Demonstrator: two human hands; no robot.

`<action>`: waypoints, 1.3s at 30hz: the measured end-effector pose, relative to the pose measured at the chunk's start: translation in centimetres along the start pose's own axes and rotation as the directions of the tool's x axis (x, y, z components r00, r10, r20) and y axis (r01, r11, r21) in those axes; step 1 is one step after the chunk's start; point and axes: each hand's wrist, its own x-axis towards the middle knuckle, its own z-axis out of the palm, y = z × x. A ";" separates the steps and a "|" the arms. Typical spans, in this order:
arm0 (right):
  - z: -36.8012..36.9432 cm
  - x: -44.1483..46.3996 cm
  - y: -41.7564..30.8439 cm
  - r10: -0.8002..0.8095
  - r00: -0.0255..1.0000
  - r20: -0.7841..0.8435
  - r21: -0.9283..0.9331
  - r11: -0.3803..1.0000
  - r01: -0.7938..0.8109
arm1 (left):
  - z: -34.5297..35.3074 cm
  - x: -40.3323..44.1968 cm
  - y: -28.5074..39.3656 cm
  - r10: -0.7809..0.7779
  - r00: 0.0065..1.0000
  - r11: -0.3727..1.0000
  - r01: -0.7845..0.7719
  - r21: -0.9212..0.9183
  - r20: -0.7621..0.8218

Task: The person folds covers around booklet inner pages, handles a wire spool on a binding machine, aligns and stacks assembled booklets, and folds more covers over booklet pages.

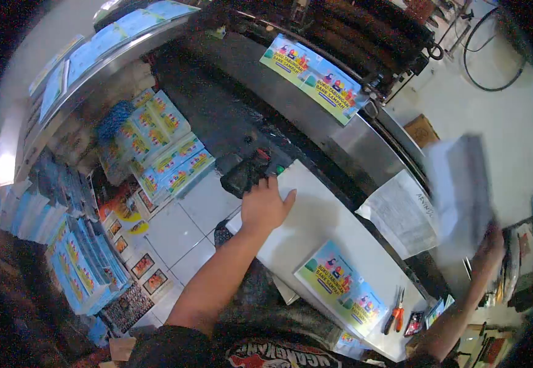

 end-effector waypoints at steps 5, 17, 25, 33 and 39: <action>6.5 7.2 -5.8 -0.211 0.950 -0.232 -0.047 0.978 0.205 | -0.2 0.1 0.1 0.001 1.000 1.000 -0.001 0.008 0.020; 11.5 -11.9 -9.3 -0.174 0.677 0.715 0.082 0.983 0.166 | 0.1 0.3 0.1 -0.022 0.998 0.999 0.020 0.031 0.065; 6.1 -21.9 -12.3 -0.332 0.606 0.723 0.260 0.943 0.207 | 1.1 0.2 0.0 0.055 0.994 0.998 -0.051 0.043 -0.092; 4.4 -19.2 -10.8 -0.310 0.568 0.763 0.382 0.924 -0.009 | 0.7 0.3 0.2 0.017 1.000 1.000 -0.017 0.005 -0.024; 4.3 -12.6 -6.8 -0.048 0.746 0.664 0.049 0.999 0.020 | 0.4 0.6 0.5 -0.021 0.997 1.000 0.020 0.021 0.071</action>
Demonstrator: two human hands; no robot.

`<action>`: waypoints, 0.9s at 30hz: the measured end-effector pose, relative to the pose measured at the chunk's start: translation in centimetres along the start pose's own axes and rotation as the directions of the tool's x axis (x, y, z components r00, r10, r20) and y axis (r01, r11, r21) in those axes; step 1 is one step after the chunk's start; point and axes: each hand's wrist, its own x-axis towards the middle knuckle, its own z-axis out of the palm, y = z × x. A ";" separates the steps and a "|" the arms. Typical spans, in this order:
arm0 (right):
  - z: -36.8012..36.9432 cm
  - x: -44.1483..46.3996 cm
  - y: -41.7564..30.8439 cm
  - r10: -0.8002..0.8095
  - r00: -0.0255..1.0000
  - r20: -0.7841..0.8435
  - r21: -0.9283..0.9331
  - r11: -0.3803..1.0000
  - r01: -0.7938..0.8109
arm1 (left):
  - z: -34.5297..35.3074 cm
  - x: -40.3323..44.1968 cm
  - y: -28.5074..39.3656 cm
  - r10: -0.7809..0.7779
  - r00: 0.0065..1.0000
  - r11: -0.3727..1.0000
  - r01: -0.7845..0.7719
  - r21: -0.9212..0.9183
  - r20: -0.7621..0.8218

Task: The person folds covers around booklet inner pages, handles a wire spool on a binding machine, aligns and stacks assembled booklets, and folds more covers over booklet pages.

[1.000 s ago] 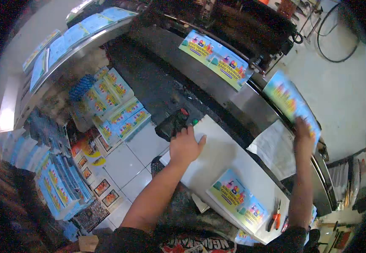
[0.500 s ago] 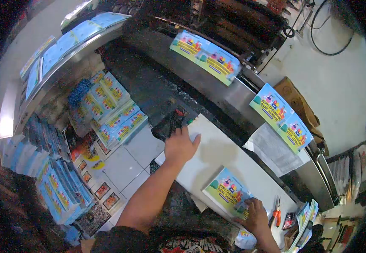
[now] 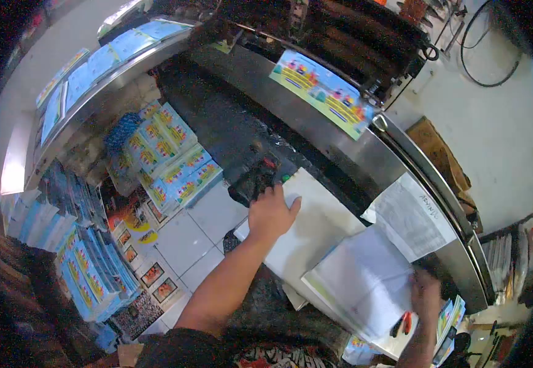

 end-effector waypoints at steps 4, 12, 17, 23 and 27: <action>-6.8 5.1 6.9 0.180 0.824 -0.538 0.241 0.969 -0.055 | 0.1 0.2 -0.1 0.004 1.000 1.000 -0.004 0.009 -0.015; -6.7 18.7 1.4 -0.323 0.656 -0.682 -0.274 0.945 0.179 | 0.1 0.8 -0.3 -0.021 0.999 1.000 0.022 -0.012 0.050; 1.8 17.5 -2.9 -0.341 0.837 -0.427 -0.342 0.918 0.200 | 0.2 0.6 0.0 -0.013 0.999 1.000 0.014 -0.018 0.045; 4.9 5.7 -4.0 -0.356 0.932 -0.060 -0.050 0.934 0.354 | 0.4 0.7 0.4 -0.015 1.000 1.000 0.015 -0.004 0.006; 5.1 -1.5 -6.6 -0.208 0.907 0.366 -0.019 0.973 0.230 | 0.5 0.8 0.5 -0.026 0.999 1.000 0.026 0.007 0.021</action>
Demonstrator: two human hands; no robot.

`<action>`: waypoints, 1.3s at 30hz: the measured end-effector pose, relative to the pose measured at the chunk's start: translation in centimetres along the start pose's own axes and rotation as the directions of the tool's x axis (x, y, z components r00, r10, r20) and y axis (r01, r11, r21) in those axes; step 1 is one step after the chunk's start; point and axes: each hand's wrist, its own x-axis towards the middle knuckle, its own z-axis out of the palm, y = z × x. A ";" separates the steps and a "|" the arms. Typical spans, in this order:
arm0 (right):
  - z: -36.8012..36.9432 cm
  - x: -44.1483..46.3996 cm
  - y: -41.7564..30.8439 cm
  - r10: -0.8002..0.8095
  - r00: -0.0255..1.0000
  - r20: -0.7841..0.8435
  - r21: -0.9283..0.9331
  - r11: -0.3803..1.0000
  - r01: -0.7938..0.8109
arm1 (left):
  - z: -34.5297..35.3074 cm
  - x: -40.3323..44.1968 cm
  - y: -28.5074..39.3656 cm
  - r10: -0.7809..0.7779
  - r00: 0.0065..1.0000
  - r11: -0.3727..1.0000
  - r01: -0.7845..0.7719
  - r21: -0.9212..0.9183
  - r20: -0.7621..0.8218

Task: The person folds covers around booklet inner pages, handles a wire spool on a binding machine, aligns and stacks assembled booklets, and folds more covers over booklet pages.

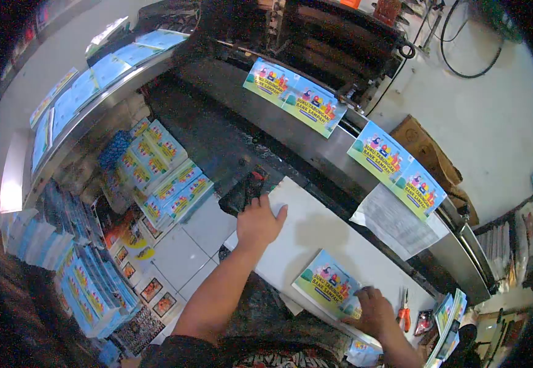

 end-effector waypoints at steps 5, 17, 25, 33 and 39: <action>3.4 -0.9 1.7 -0.065 0.996 -0.066 0.005 0.998 0.066 | 0.4 -0.2 0.1 0.011 1.000 1.000 -0.011 0.018 0.009; -6.4 -0.4 12.1 0.175 0.812 -0.556 -0.090 0.959 -0.268 | 1.1 0.1 -0.6 0.025 0.998 0.999 -0.027 -0.023 -0.055; -18.9 11.2 12.1 -0.139 0.277 -0.951 -0.140 0.990 0.016 | 0.0 0.5 -0.5 0.001 0.999 1.000 -0.001 -0.004 0.036; -7.8 16.8 8.6 -0.103 0.803 -0.587 -0.227 0.973 -0.042 | 0.2 0.9 -0.7 0.002 0.998 1.000 0.000 -0.025 0.056; -2.0 4.1 3.4 0.036 0.999 0.041 0.037 0.999 -0.038 | 0.1 0.6 -0.2 -0.010 1.000 1.000 0.010 -0.008 0.021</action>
